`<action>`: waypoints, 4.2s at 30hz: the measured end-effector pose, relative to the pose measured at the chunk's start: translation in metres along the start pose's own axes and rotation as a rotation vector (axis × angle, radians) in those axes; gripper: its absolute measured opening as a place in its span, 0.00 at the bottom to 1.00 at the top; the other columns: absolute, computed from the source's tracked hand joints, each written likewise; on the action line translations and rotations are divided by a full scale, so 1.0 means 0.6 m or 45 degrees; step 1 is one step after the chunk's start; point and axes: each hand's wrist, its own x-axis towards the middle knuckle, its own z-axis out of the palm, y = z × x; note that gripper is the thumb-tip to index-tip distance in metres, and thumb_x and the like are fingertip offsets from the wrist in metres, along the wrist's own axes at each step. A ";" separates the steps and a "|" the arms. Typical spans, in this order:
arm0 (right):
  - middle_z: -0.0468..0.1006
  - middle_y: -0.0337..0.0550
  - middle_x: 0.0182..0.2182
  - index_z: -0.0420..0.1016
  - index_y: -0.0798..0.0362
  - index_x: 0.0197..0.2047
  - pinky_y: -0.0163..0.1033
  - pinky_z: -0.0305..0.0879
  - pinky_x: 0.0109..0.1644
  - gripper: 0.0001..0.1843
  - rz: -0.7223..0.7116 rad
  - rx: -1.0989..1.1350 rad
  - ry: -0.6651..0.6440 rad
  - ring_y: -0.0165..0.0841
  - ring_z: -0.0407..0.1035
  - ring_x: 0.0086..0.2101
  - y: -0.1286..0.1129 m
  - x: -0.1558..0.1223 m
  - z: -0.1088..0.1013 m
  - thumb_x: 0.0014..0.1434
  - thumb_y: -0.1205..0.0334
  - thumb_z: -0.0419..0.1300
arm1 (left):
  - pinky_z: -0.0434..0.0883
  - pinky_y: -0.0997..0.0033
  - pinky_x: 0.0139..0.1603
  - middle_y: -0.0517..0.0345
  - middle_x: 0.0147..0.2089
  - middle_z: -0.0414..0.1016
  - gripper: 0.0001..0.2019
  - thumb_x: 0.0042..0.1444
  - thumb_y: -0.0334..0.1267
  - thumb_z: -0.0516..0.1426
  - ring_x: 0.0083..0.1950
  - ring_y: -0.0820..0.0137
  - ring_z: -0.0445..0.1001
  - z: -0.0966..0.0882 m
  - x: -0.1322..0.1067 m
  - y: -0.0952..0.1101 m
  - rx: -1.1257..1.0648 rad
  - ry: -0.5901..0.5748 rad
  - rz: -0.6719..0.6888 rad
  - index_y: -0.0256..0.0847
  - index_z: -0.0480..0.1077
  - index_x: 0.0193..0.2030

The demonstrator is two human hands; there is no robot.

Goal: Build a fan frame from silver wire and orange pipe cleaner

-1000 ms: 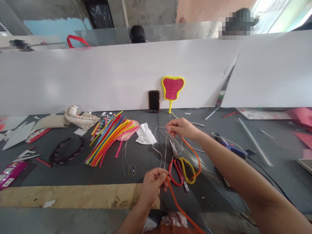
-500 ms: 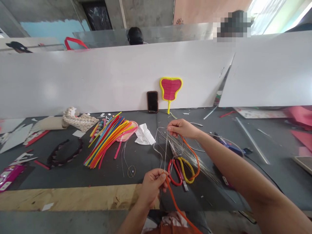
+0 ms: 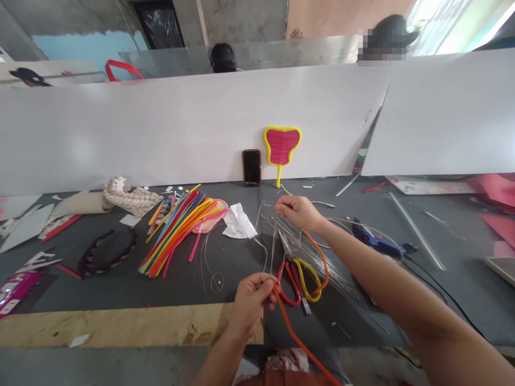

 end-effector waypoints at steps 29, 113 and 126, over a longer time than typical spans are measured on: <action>0.69 0.36 0.20 0.76 0.53 0.32 0.33 0.54 0.26 0.17 -0.012 0.009 -0.019 0.27 0.61 0.23 -0.034 0.036 -0.027 0.57 0.51 0.52 | 0.62 0.81 0.20 0.54 0.25 0.74 0.10 0.44 0.37 0.64 0.21 0.79 0.65 -0.017 0.029 0.034 0.044 -0.060 0.052 0.33 0.73 0.31; 0.78 0.47 0.33 0.74 0.54 0.44 0.43 0.70 0.39 0.21 0.596 1.225 -0.258 0.35 0.74 0.34 -0.015 -0.176 0.167 0.53 0.49 0.59 | 0.65 0.74 0.34 0.51 0.33 0.78 0.11 0.39 0.38 0.65 0.31 0.73 0.73 0.025 0.108 0.086 -0.234 0.191 0.252 0.35 0.74 0.29; 0.78 0.42 0.27 0.74 0.55 0.34 0.35 0.70 0.34 0.17 0.762 1.628 -0.102 0.30 0.73 0.28 -0.007 -0.186 0.185 0.45 0.53 0.67 | 0.68 0.76 0.29 0.55 0.31 0.77 0.12 0.41 0.38 0.65 0.28 0.74 0.74 0.032 0.095 0.096 -0.168 0.208 0.202 0.37 0.72 0.32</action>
